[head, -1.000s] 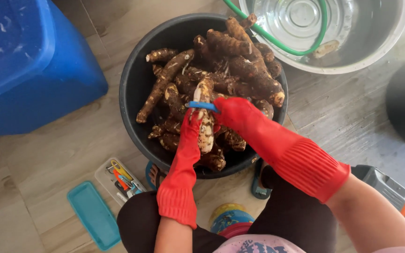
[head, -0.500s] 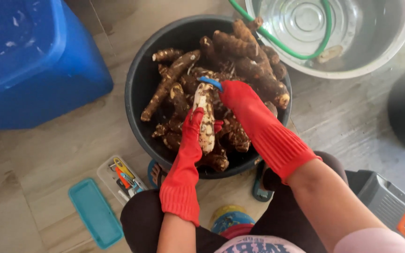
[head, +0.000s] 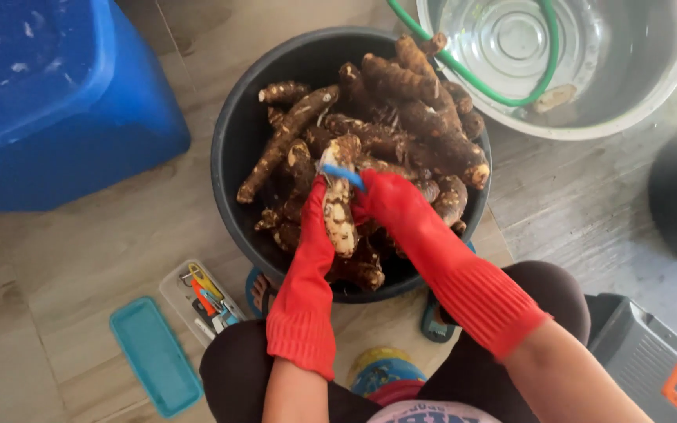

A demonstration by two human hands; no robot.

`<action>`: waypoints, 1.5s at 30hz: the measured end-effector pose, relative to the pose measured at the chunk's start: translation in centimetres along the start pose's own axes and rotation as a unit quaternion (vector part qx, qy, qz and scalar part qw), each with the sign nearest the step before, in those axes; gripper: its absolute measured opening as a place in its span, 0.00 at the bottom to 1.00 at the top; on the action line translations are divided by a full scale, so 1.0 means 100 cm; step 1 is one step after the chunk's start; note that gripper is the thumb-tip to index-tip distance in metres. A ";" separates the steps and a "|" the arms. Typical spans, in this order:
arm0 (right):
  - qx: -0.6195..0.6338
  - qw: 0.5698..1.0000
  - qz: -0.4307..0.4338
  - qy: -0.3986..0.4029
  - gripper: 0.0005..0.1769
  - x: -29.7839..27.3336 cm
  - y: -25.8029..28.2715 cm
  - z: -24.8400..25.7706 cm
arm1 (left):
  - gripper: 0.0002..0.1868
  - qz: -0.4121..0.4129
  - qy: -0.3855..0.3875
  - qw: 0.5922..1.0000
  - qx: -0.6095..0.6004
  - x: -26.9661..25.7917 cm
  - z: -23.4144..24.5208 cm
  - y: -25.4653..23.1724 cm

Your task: A person wearing red gloves uses a blue hand peeler to remove the skin from cassava roots over a black bucket.

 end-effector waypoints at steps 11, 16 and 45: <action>-0.040 0.993 -0.042 0.101 0.19 -0.014 0.002 -0.004 | 0.31 -0.014 0.469 0.816 -0.339 -0.003 -0.015 0.014; -0.025 0.987 -0.081 0.135 0.19 -0.035 0.021 0.017 | 0.37 0.114 0.477 0.798 -0.351 -0.029 -0.030 0.001; 0.025 0.982 -0.115 0.150 0.19 -0.052 0.067 0.076 | 0.38 0.024 -0.218 0.902 0.372 -0.100 -0.062 -0.049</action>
Point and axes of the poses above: each hand's wrist, its own x-axis towards the middle knuckle, its own z-axis out of the back of the hand, y = z × x, the point moved 9 cm from there along x, towards the middle knuckle, and after that the axes turned 6 degrees about x, right-handed, at the moved point
